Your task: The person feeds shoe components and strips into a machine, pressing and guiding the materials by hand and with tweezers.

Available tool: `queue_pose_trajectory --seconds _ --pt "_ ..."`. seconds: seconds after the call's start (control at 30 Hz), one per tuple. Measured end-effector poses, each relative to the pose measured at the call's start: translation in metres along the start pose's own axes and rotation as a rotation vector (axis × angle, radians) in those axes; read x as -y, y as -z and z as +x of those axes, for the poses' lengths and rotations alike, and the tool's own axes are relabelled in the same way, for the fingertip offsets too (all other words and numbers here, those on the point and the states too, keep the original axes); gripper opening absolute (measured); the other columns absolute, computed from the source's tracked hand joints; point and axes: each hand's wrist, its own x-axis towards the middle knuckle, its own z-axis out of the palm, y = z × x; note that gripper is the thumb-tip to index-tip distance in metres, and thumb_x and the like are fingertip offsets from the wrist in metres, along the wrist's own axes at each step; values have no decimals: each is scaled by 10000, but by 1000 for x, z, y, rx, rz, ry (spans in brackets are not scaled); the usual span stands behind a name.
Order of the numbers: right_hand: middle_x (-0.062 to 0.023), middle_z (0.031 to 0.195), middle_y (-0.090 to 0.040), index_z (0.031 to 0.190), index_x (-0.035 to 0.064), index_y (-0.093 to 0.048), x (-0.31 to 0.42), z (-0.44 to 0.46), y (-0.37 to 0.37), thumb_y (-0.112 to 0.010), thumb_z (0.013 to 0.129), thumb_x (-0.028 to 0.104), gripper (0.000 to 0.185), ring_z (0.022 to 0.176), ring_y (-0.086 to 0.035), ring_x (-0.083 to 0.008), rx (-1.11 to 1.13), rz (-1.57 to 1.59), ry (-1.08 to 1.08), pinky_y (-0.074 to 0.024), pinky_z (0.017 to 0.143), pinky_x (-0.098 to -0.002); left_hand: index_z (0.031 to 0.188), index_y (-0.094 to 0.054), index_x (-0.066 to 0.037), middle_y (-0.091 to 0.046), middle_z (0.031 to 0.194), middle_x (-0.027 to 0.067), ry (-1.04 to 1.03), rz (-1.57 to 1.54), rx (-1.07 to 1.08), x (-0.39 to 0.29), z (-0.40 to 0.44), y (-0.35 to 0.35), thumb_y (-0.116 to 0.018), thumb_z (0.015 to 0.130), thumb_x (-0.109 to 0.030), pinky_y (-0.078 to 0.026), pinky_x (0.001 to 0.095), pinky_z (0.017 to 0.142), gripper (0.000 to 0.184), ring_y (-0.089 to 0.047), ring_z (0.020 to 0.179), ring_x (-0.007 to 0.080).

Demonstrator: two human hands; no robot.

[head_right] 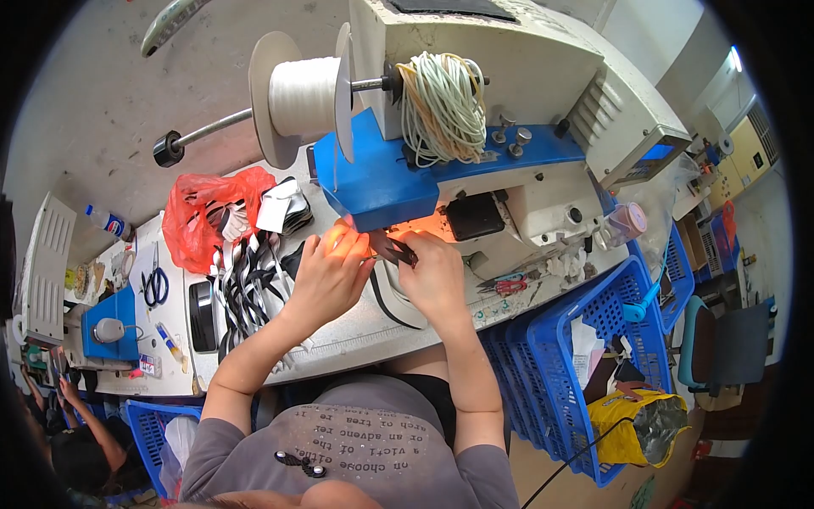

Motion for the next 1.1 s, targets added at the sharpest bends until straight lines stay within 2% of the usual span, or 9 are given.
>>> queue_pose_trajectory --seconds 0.17,0.27,0.47,0.67,0.87,1.0,1.07,1.1 --pt "-147 791 -630 933 39 -671 -1 -1 -8 -603 700 4 246 694 -621 -321 36 82 -16 -478 630 -400 956 -613 -18 -608 1074 117 -4 -32 -6 1 1 0 -630 813 -234 -371 370 765 260 -517 1004 239" --pt "-145 807 -636 962 48 -678 5 -2 -7 -599 712 6 265 709 -624 -322 48 67 10 -485 651 -397 1054 -574 -19 -582 1066 137 22 -120 9 2 1 1 -641 816 -192 -374 404 805 302 -507 1059 296" --pt "-132 848 -648 1032 72 -673 5 -4 -5 -581 724 8 328 765 -629 -326 115 -5 105 -495 698 -404 1053 -586 -26 -582 1069 129 13 -161 23 8 2 0 -643 807 -176 -379 403 796 294 -508 1057 297" --pt "-133 859 -652 1114 97 -645 3 -6 -11 -575 728 33 397 786 -626 -333 195 -79 110 -492 693 -419 1000 -628 -35 -617 1001 98 -18 -182 53 20 8 2 -642 800 -171 -380 393 790 242 -522 1043 277" --pt "-148 823 -650 1185 115 -602 3 -7 -13 -587 744 55 445 784 -626 -344 234 -126 101 -483 691 -448 962 -641 -45 -638 974 91 -112 -138 -20 39 15 -2 -618 806 -144 -383 393 795 186 -526 1039 285" --pt "-145 815 -640 1194 109 -583 11 -7 -5 -609 785 107 410 774 -623 -346 272 -126 76 -482 695 -445 881 -647 -58 -652 952 83 -133 -158 64 58 20 -4 -618 799 -149 -383 403 806 126 -529 1031 298" --pt "-136 800 -631 1169 93 -584 20 -6 3 -623 803 138 371 771 -622 -347 324 -132 11 -481 697 -441 831 -641 -63 -651 947 85 -141 -193 9 62 23 -2 -619 794 -154 -381 398 796 101 -537 1012 293" --pt "-134 792 -625 1150 86 -586 16 -9 1 -627 810 151 348 769 -622 -346 273 -83 37 -482 695 -439 827 -640 -64 -651 945 86 -142 -199 7 63 23 0 -622 792 -154 -381 395 794 98 -538 1008 289"
